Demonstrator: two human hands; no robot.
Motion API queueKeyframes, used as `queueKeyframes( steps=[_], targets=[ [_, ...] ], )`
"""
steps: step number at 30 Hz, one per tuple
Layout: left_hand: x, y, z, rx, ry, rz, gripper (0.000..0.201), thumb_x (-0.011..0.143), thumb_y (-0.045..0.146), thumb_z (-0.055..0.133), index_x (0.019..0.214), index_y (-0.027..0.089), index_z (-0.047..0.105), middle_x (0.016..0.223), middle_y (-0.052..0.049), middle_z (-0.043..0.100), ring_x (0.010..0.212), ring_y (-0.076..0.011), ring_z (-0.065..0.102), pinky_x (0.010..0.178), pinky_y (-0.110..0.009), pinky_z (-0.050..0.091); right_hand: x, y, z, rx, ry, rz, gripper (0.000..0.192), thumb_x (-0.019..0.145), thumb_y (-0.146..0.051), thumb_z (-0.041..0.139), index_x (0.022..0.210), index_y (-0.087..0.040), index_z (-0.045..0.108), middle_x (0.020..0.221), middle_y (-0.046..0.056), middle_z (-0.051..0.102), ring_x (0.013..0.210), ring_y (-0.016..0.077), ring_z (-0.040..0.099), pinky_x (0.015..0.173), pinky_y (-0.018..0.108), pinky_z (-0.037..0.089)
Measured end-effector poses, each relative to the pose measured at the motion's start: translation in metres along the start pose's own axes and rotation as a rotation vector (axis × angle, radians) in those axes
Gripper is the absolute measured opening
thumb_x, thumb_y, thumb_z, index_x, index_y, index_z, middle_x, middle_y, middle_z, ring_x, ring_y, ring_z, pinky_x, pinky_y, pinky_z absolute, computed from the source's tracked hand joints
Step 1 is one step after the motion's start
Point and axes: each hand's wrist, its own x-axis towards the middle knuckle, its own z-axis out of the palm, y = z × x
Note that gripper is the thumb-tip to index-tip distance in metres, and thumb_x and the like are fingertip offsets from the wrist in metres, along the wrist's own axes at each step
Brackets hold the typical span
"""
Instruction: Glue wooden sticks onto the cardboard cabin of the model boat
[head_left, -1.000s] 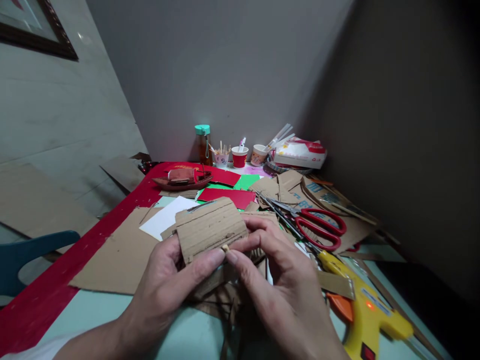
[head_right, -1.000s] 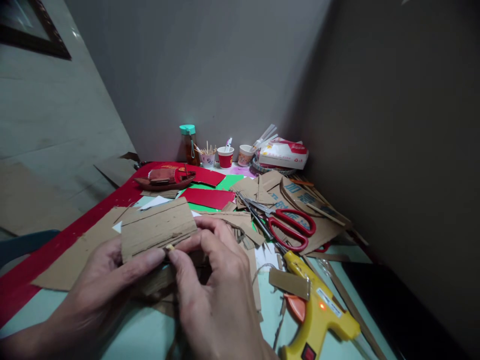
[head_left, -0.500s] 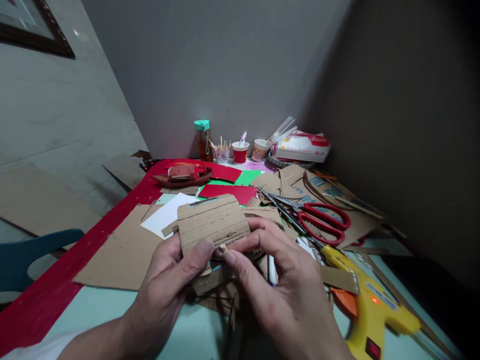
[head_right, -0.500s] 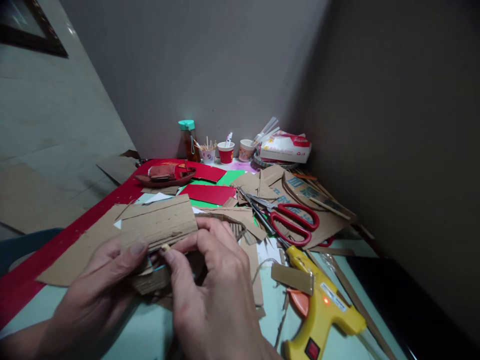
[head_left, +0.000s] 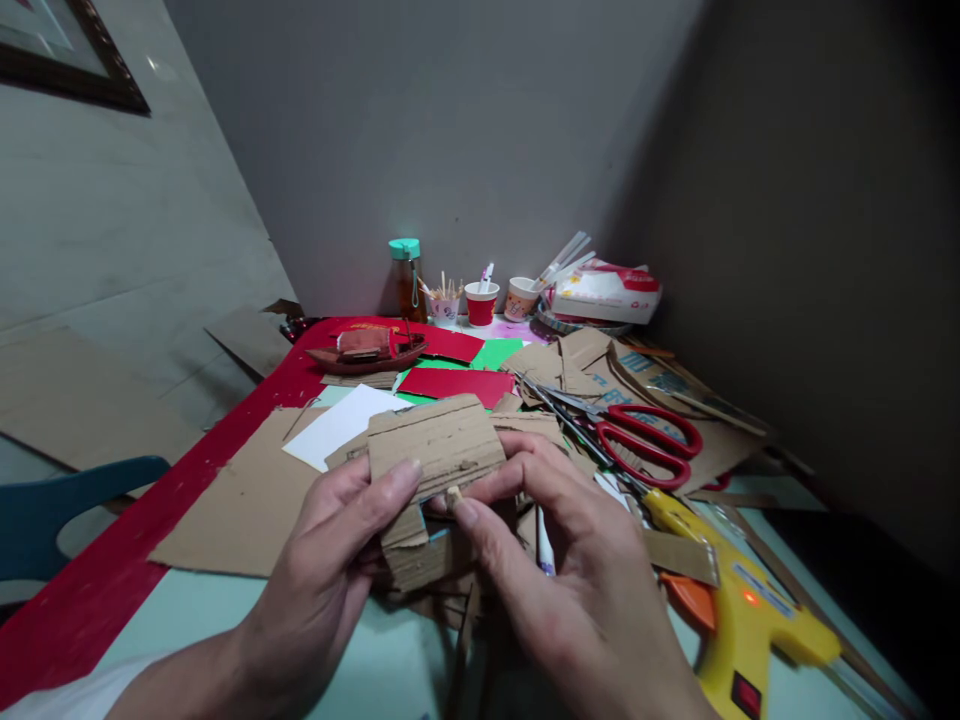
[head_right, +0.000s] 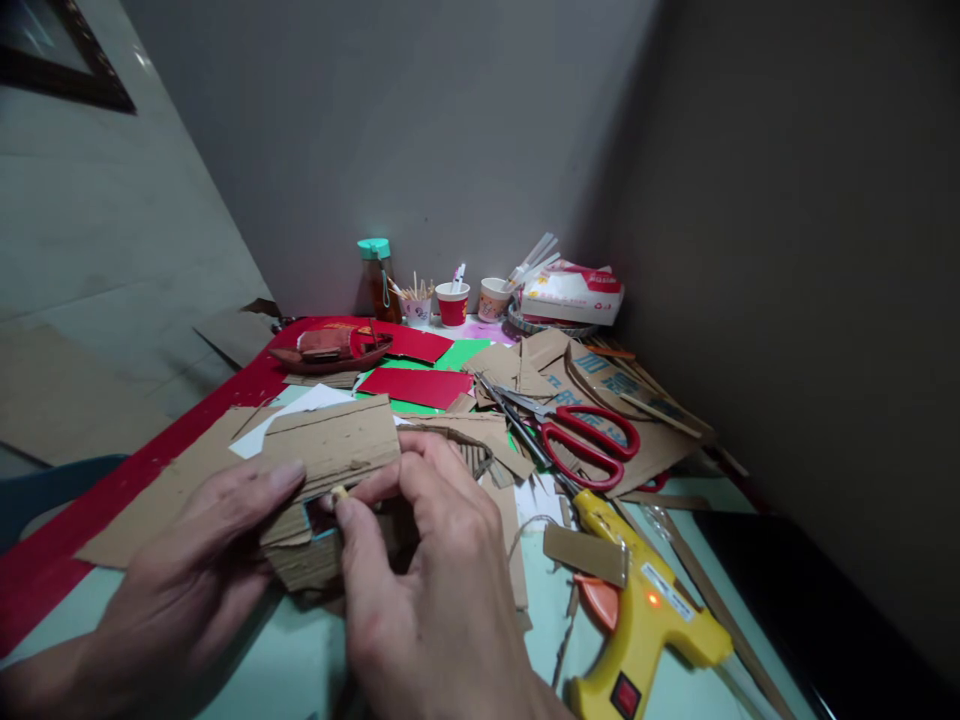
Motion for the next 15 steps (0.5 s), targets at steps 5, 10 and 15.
queueKeyframes(
  steps=[5,10,15],
  targets=[
    [0.0,-0.005,-0.006,-0.096,-0.058,-0.034,0.011,0.084,0.034,0.082,0.094,0.03,0.084,0.107,-0.001,0.084,0.114,-0.0272,0.074,0.087,-0.027,0.063,0.0,0.001,0.0,0.048,-0.002,0.028,0.013,0.093,-0.018,0.066,0.082,-0.024,0.065,0.106,-0.002,0.069,0.1,0.0113,0.068,0.087,0.021,0.051],
    [-0.001,-0.003,-0.002,-0.089,-0.067,-0.016,0.007,0.083,0.035,0.084,0.089,0.031,0.085,0.1,0.002,0.085,0.104,-0.0252,0.077,0.082,-0.026,0.064,-0.001,-0.003,0.003,0.072,0.027,0.023,0.013,0.093,-0.017,0.064,0.082,-0.023,0.065,0.103,-0.002,0.069,0.099,0.0112,0.068,0.086,0.021,0.05],
    [-0.002,0.0,0.005,-0.073,-0.076,0.05,0.003,0.082,0.034,0.085,0.082,0.031,0.084,0.089,0.005,0.085,0.096,-0.0197,0.078,0.069,-0.016,0.061,-0.001,-0.005,0.007,0.109,0.08,0.011,0.014,0.092,-0.015,0.064,0.08,-0.02,0.066,0.096,-0.001,0.07,0.091,0.0111,0.066,0.081,0.022,0.049]
  ],
)
